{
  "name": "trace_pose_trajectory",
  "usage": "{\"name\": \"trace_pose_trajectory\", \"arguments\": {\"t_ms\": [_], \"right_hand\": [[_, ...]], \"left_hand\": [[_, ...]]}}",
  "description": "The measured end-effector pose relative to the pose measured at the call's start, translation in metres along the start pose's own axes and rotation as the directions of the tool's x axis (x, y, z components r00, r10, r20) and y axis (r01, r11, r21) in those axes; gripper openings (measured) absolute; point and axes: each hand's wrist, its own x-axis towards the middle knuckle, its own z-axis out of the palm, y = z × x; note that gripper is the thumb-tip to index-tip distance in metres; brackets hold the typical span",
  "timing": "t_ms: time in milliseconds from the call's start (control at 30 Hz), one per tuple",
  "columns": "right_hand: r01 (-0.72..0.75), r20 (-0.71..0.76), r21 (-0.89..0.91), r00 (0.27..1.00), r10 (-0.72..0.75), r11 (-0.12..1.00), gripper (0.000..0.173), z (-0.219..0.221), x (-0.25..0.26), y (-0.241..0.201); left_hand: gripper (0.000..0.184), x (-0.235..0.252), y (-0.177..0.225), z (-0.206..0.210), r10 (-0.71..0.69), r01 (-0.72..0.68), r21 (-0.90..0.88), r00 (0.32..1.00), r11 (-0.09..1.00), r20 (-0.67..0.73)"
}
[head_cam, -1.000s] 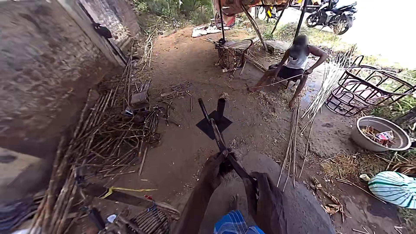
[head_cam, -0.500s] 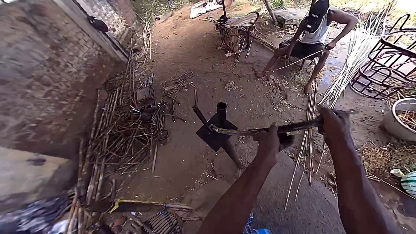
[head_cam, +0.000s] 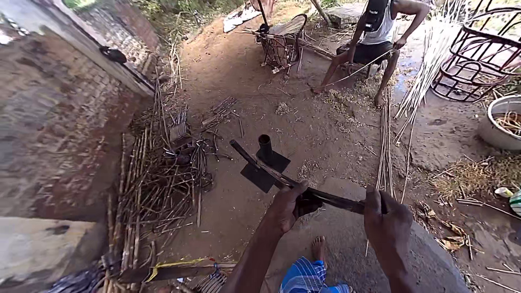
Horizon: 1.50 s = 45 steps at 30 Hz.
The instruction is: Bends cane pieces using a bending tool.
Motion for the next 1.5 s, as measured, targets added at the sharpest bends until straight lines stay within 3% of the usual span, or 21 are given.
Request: {"name": "trace_pose_trajectory", "arguments": {"t_ms": [100, 200, 233, 300, 400, 467, 533, 667, 833, 900, 1000, 1067, 1133, 1267, 1433, 1500], "right_hand": [[-0.170, 0.173, 0.031, 0.971, 0.162, 0.985, 0.052, 0.018, 0.101, 0.030], [-0.309, 0.308, 0.113, 0.914, 0.262, 0.944, 0.042, 0.079, 0.230, 0.047], [-0.336, 0.347, 0.112, 0.895, 0.280, 0.935, 0.039, 0.091, 0.238, 0.053], [-0.279, 0.301, 0.125, 0.925, 0.232, 0.952, 0.042, 0.079, 0.217, 0.043], [-0.089, 0.116, 0.045, 0.990, 0.083, 0.995, 0.058, 0.015, 0.082, 0.016], [-0.058, 0.041, 0.062, 0.998, 0.055, 0.996, 0.054, 0.021, 0.002, 0.006], [-0.041, -0.010, 0.084, 0.999, 0.042, 0.996, 0.050, 0.038, -0.023, 0.002], [-0.076, 0.092, 0.058, 0.993, 0.070, 0.995, 0.050, 0.053, 0.031, 0.008], [-0.303, 0.377, 0.119, 0.895, 0.240, 0.945, 0.045, 0.121, 0.204, 0.043], [-0.261, 0.356, 0.118, 0.912, 0.205, 0.958, 0.048, 0.117, 0.169, 0.039], [-0.078, 0.116, 0.106, 0.991, 0.066, 0.991, 0.055, 0.066, 0.053, 0.007], [-0.103, 0.037, 0.121, 0.994, 0.099, 0.987, 0.050, 0.075, -0.012, -0.004], [-0.098, 0.034, 0.084, 0.995, 0.095, 0.992, 0.047, 0.085, -0.031, -0.012], [-0.103, 0.156, -0.017, 0.982, 0.104, 0.995, 0.049, 0.086, 0.019, -0.006], [-0.229, 0.375, -0.039, 0.899, 0.226, 0.973, 0.046, 0.134, 0.163, 0.024], [-0.209, 0.350, -0.013, 0.915, 0.201, 0.978, 0.046, 0.128, 0.149, 0.026]], "left_hand": [[0.031, 0.047, 0.011, 0.040, 0.040, -0.055, -0.179, 0.995, 0.982, -0.088], [0.034, 0.110, 0.044, 0.094, 0.079, -0.170, -0.311, 0.956, 0.935, -0.284], [0.037, 0.118, 0.039, 0.100, 0.051, -0.167, -0.337, 0.943, 0.927, -0.328], [0.036, 0.106, 0.038, 0.094, 0.042, -0.150, -0.340, 0.952, 0.928, -0.303], [0.037, 0.044, 0.019, 0.030, 0.061, -0.062, -0.060, 0.998, 0.996, -0.017], [0.036, 0.015, 0.006, -0.011, 0.028, -0.026, 0.085, 0.999, 0.996, -0.021], [0.034, 0.011, 0.004, -0.026, 0.017, -0.010, 0.107, 0.998, 0.994, -0.066], [0.032, 0.046, 0.016, -0.012, 0.040, -0.039, 0.008, 0.989, 0.999, -0.145], [0.034, 0.117, 0.045, 0.050, 0.063, -0.154, -0.229, 0.930, 0.961, -0.363], [0.033, 0.104, 0.033, 0.036, 0.054, -0.141, -0.217, 0.930, 0.966, -0.364], [0.039, 0.044, 0.015, 0.005, 0.077, -0.080, -0.007, 0.981, 0.997, -0.180], [0.050, 0.009, -0.016, 0.003, 0.001, 0.005, 0.072, 0.996, 0.997, -0.084], [0.050, -0.001, -0.042, 0.024, -0.015, 0.015, 0.011, 0.999, 1.000, 0.045], [0.055, 0.044, -0.046, 0.067, 0.079, -0.044, -0.191, 0.981, 0.981, 0.179], [0.056, 0.155, 0.002, 0.124, 0.045, -0.052, -0.219, 0.998, 0.974, -0.038], [0.057, 0.143, -0.009, 0.121, 0.082, -0.084, -0.197, 0.996, 0.977, -0.018]]}}
